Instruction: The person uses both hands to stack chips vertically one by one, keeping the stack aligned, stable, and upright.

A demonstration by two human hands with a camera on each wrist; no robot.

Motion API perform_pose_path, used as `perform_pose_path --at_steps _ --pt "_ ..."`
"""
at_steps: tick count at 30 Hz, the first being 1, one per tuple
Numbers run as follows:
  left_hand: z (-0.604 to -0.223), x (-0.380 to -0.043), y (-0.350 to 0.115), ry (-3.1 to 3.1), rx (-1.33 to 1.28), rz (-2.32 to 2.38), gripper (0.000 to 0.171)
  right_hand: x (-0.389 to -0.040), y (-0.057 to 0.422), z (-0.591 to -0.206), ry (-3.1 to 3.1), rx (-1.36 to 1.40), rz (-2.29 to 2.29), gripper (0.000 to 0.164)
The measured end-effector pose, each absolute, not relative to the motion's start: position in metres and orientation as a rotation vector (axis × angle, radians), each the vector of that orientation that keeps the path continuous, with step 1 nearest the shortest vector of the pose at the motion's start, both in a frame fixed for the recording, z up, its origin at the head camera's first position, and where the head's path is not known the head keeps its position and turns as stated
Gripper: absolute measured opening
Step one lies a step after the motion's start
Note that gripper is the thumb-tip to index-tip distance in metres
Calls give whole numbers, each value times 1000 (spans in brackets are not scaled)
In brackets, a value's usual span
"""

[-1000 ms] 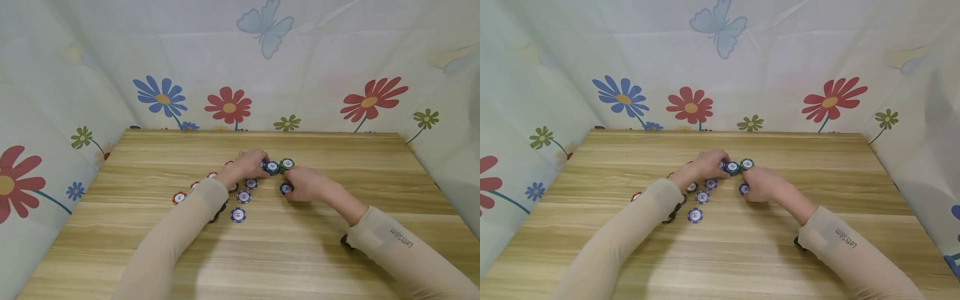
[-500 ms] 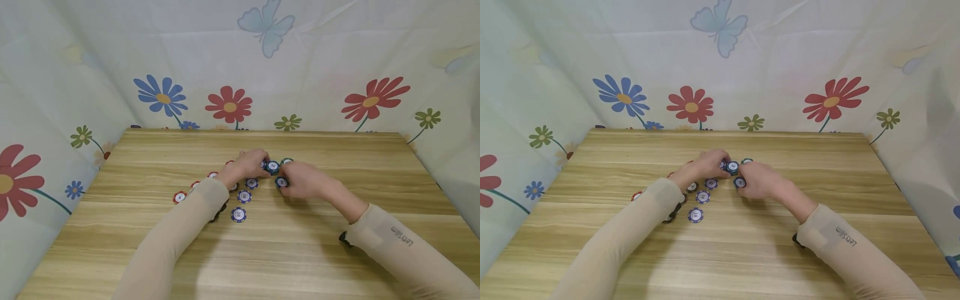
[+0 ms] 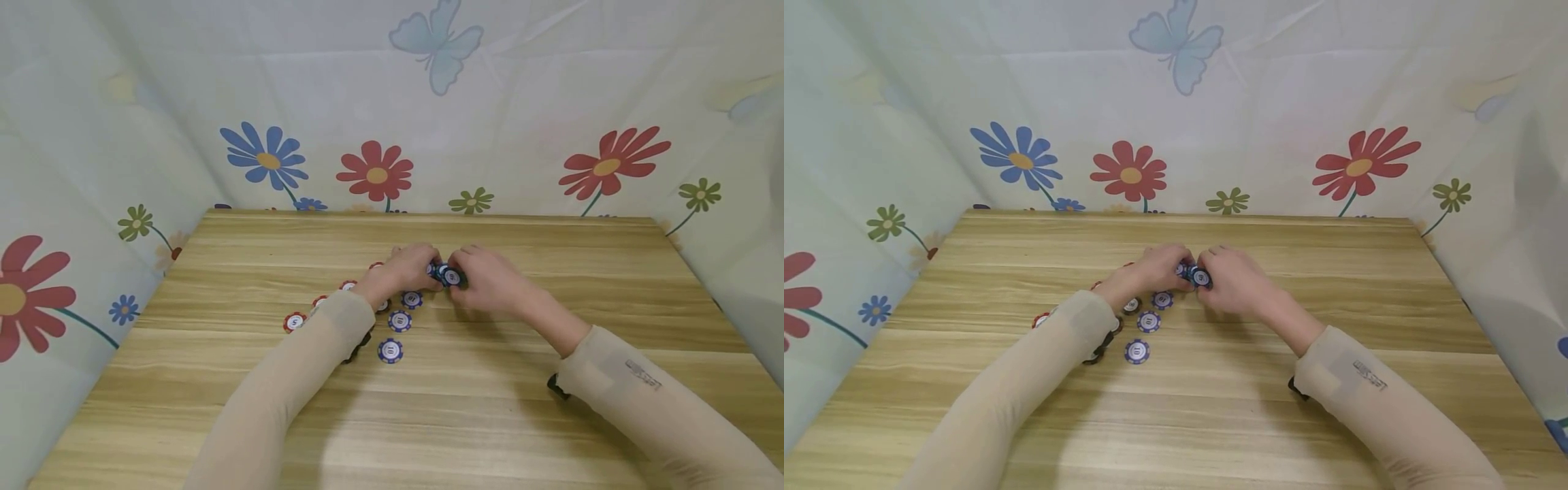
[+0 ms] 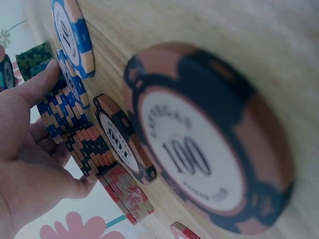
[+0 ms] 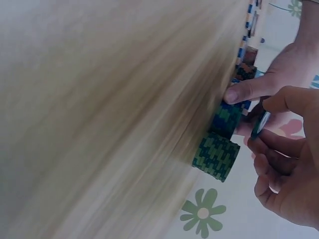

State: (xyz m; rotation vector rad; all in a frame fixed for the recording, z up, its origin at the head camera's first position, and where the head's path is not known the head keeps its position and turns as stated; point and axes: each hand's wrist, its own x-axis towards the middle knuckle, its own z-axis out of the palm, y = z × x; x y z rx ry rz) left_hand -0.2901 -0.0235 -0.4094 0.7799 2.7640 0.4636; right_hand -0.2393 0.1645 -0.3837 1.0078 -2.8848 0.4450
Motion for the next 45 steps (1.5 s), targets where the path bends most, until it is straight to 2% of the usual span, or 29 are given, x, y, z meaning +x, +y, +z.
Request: perform_pose_path --at_steps 12,19,27,45 --pt "-410 -290 -24 2758 774 468 46 -249 156 -390 -2921 907 282 38" --pt "-410 -291 -23 2760 776 456 46 -253 154 -394 -2940 871 267 35" --pt "-410 -291 -23 2765 771 453 44 -256 152 -395 -2950 857 272 30" --pt "-409 -290 -23 2760 780 451 44 -259 154 -396 -2940 884 292 31"
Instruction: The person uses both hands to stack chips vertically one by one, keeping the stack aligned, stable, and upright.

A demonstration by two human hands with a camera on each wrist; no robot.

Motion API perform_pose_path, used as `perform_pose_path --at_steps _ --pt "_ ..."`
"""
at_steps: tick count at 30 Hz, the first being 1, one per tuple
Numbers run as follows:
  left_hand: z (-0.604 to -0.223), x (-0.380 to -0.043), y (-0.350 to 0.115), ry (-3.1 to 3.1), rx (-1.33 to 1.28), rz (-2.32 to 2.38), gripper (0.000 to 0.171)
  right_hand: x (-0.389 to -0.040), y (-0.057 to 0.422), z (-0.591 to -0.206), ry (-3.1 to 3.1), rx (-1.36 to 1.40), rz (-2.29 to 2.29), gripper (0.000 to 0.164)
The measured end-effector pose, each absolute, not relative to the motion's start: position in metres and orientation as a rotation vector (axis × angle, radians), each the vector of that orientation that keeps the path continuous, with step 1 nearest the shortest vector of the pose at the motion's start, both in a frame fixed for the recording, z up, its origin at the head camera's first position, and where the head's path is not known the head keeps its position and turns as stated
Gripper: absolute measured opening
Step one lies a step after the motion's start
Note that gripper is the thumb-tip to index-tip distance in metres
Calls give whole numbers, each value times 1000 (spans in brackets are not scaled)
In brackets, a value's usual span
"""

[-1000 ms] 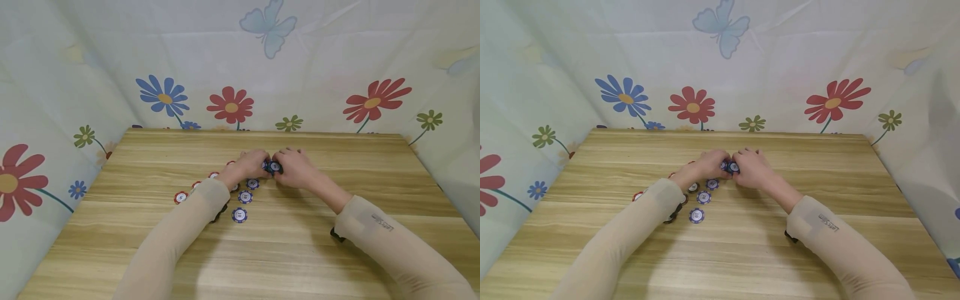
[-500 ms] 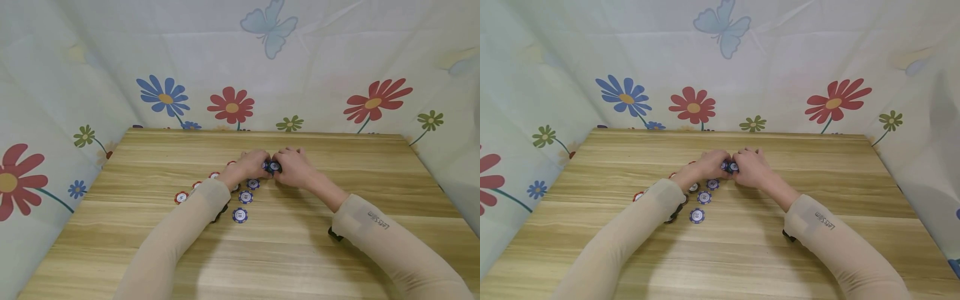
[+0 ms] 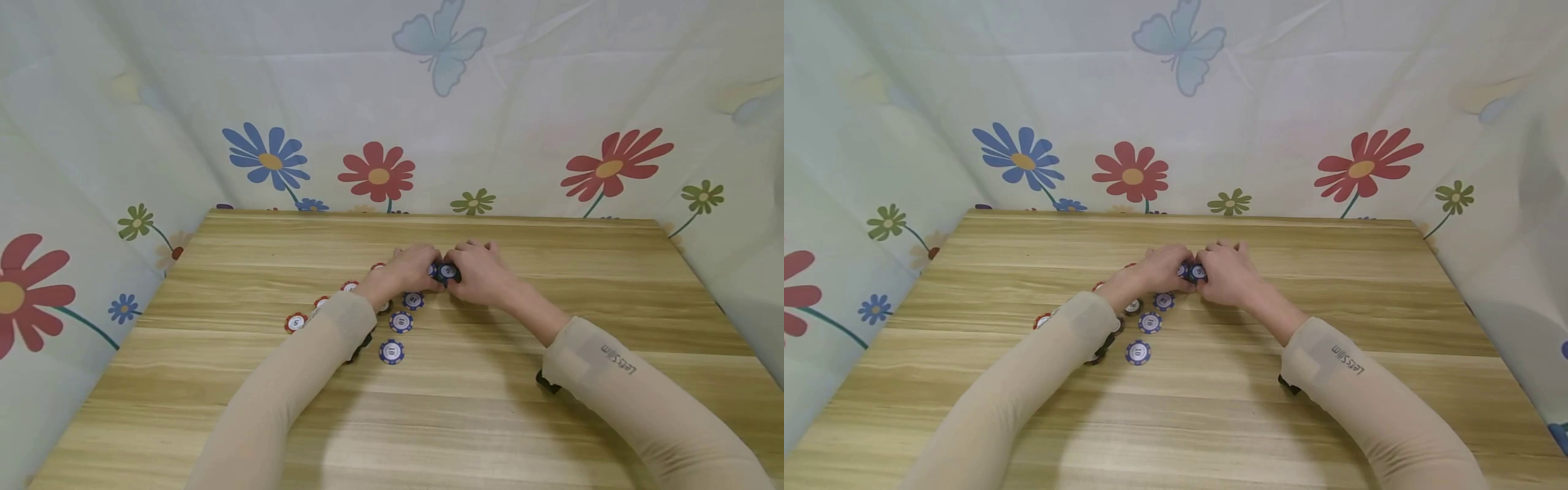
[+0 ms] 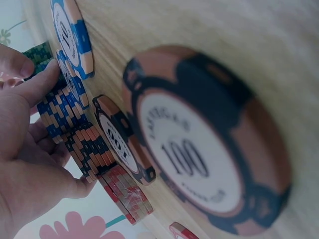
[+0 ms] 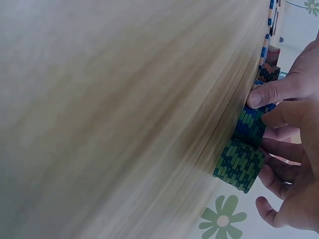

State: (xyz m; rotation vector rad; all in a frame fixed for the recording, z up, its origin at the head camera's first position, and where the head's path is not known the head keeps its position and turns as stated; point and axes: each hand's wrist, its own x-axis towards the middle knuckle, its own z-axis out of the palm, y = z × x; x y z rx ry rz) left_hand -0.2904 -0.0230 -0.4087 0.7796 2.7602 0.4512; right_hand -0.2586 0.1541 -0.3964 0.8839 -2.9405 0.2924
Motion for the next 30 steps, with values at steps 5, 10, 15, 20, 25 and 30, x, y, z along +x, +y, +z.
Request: perform_pose_path --at_steps 5,10,15,20,25,30 --pt "-408 -290 -23 2758 776 459 46 -260 155 -398 -2939 886 296 31" --pt "-409 -290 -23 2757 783 461 46 -259 158 -397 -2943 891 290 39" --pt "-409 -290 -23 2753 793 455 47 -258 159 -393 -2969 881 277 52" --pt "-408 -291 -24 2747 826 431 47 -258 159 -392 -2972 879 267 54" --pt "-406 -291 -27 2740 862 392 49 -258 158 -390 -2968 874 281 54" --pt "-403 -290 -31 2740 895 371 57 -257 157 -389 -2981 863 292 53"
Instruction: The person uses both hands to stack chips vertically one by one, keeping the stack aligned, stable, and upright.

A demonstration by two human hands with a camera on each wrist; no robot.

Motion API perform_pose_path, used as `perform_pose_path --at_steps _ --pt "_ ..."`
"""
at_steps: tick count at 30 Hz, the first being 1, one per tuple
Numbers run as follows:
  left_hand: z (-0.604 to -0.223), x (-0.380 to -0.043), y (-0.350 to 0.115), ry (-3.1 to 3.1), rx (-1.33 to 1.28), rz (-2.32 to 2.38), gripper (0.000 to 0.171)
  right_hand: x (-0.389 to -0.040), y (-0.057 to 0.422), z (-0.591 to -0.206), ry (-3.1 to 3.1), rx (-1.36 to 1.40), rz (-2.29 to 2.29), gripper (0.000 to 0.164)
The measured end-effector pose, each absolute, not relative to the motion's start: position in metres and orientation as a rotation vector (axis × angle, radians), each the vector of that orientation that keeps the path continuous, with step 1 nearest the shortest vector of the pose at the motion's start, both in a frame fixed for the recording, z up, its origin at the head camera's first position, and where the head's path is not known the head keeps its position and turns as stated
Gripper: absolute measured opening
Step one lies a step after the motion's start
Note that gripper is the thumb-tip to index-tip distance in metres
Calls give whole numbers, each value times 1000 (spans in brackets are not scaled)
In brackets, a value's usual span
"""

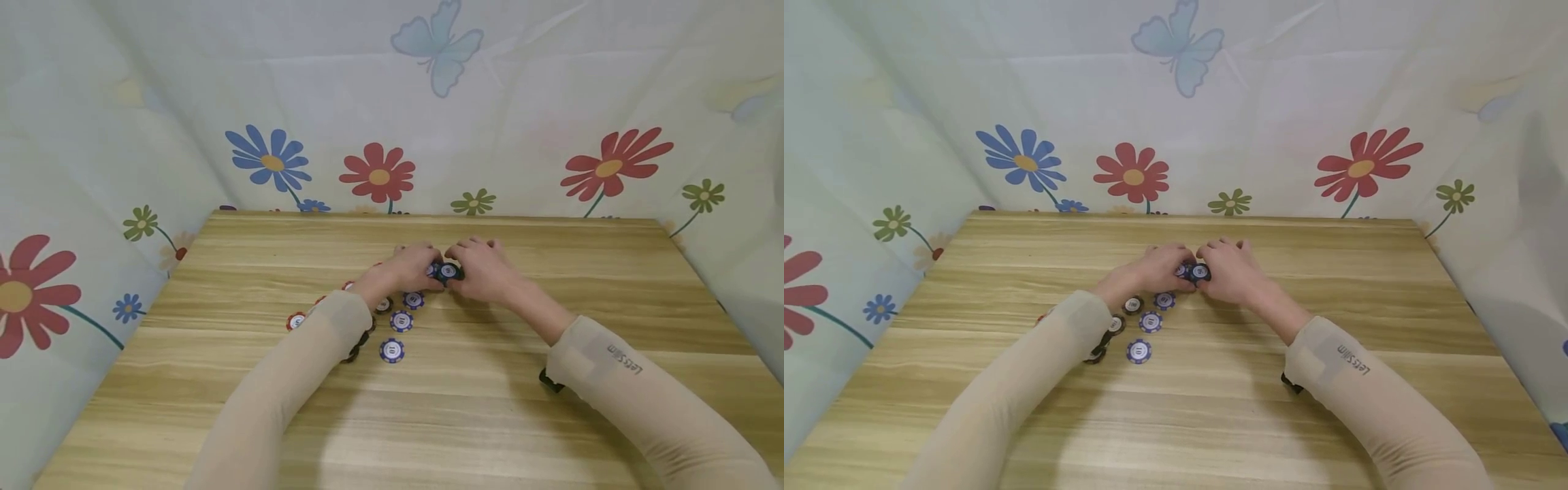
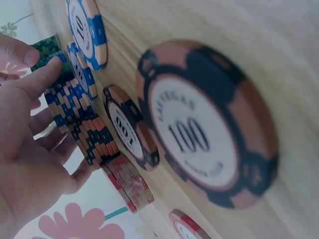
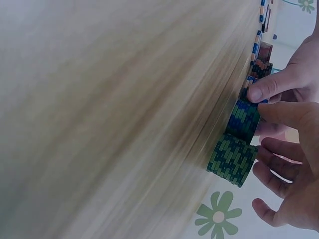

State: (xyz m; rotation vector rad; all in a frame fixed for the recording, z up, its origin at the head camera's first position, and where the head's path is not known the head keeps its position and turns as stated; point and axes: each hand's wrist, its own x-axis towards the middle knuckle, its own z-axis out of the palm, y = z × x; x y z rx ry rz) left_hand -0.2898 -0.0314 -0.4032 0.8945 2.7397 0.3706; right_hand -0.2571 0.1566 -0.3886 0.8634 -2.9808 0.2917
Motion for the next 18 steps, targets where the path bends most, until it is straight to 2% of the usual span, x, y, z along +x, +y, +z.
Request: perform_pose_path --at_steps 4,8,13,18 --pt "-398 -287 -38 2774 886 368 67 -258 154 -390 -2987 866 297 53" --pt "-390 -282 -47 2796 867 371 70 -259 150 -392 -2993 882 321 53" --pt "-379 -270 -54 2825 907 392 65 -261 146 -396 -2991 902 358 55" --pt "-370 -251 -61 2875 995 371 52 -264 141 -397 -2966 934 387 57"
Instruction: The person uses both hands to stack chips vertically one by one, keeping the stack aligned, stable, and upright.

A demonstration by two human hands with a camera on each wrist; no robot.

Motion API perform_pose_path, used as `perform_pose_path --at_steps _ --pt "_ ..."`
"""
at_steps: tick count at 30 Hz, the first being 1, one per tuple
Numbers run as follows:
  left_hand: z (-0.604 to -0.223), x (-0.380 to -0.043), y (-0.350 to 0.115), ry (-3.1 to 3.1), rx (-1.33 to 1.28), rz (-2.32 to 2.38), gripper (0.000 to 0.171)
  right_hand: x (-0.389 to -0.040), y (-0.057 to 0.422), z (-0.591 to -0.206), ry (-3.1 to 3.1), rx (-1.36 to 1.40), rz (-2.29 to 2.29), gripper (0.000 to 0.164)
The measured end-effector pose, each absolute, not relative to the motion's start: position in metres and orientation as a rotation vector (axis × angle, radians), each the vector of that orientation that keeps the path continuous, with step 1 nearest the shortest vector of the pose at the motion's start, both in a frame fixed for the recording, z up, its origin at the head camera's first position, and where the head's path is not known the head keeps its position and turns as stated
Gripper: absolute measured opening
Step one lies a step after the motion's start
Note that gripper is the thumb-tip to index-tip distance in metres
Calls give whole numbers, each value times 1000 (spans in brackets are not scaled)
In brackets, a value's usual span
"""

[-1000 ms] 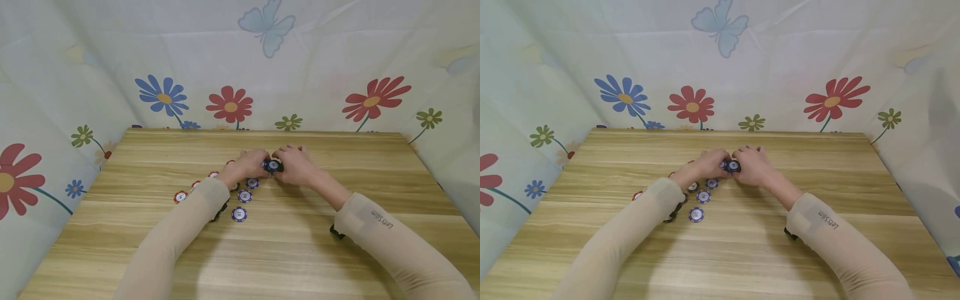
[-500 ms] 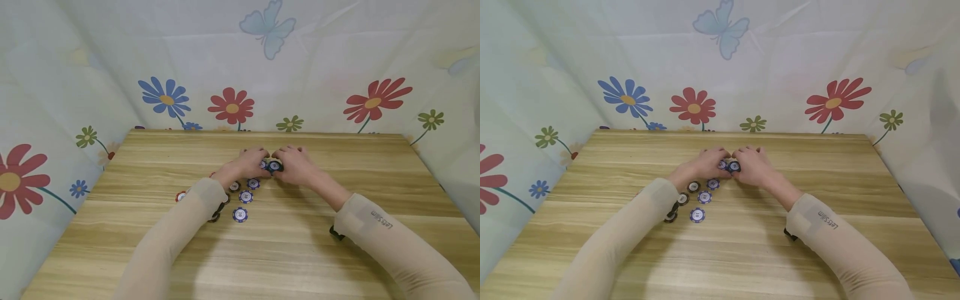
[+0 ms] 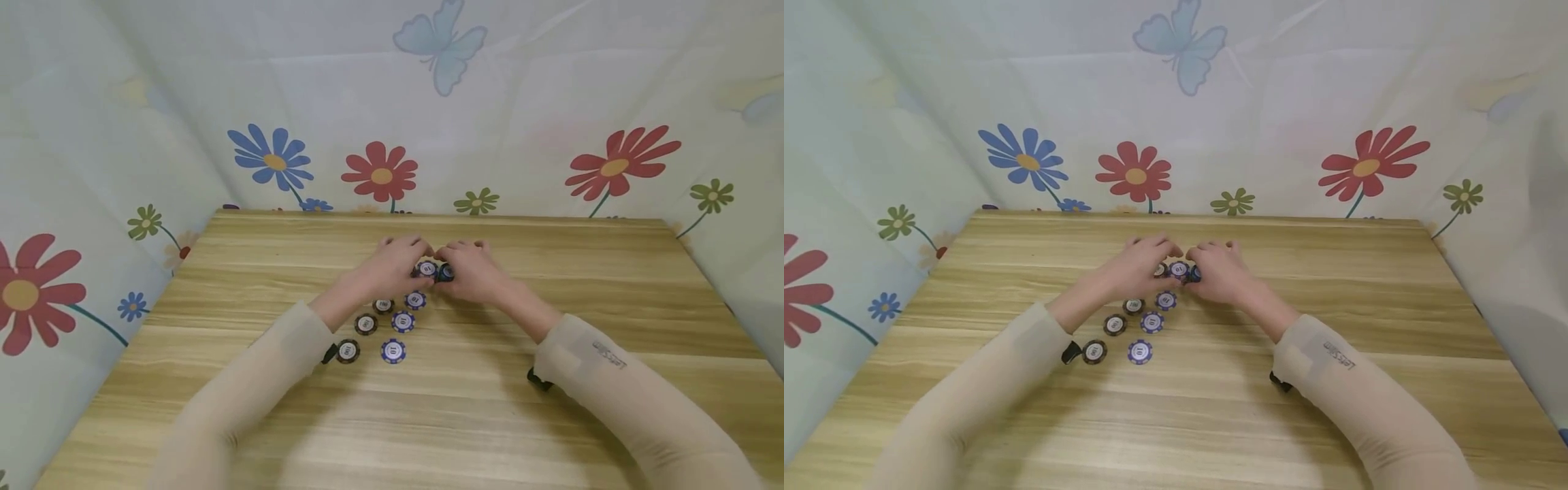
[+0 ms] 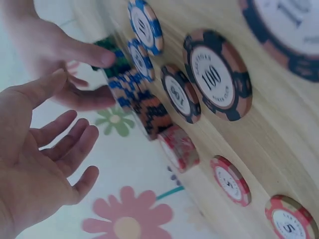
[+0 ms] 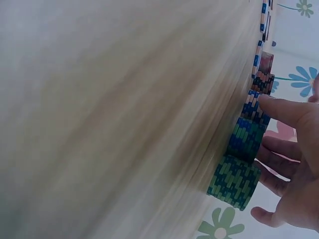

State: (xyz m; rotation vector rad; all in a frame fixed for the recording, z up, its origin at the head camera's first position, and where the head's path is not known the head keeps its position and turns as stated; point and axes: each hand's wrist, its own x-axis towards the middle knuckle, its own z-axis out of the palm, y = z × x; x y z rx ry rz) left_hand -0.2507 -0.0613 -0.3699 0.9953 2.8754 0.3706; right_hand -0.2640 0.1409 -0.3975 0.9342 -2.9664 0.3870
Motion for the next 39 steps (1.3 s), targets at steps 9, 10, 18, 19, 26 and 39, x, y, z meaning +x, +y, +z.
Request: perform_pose_path --at_steps 9,10,18,19,26,39 --pt "-365 -210 -70 2779 1120 233 22 -266 132 -402 -3008 921 442 56" --pt "-366 -205 -71 2758 1129 215 20 -266 131 -402 -3011 919 442 56" --pt "-370 -177 -76 2625 1071 3 27 -270 125 -401 -3057 916 438 54" --pt "-370 -175 -76 2620 1069 -33 29 -270 124 -401 -3063 916 435 54" --pt "-376 -170 -75 2595 1033 -131 29 -274 120 -401 -3100 918 416 47" --pt "-379 -163 -74 2616 1031 -117 35 -276 123 -399 -3123 894 419 42"
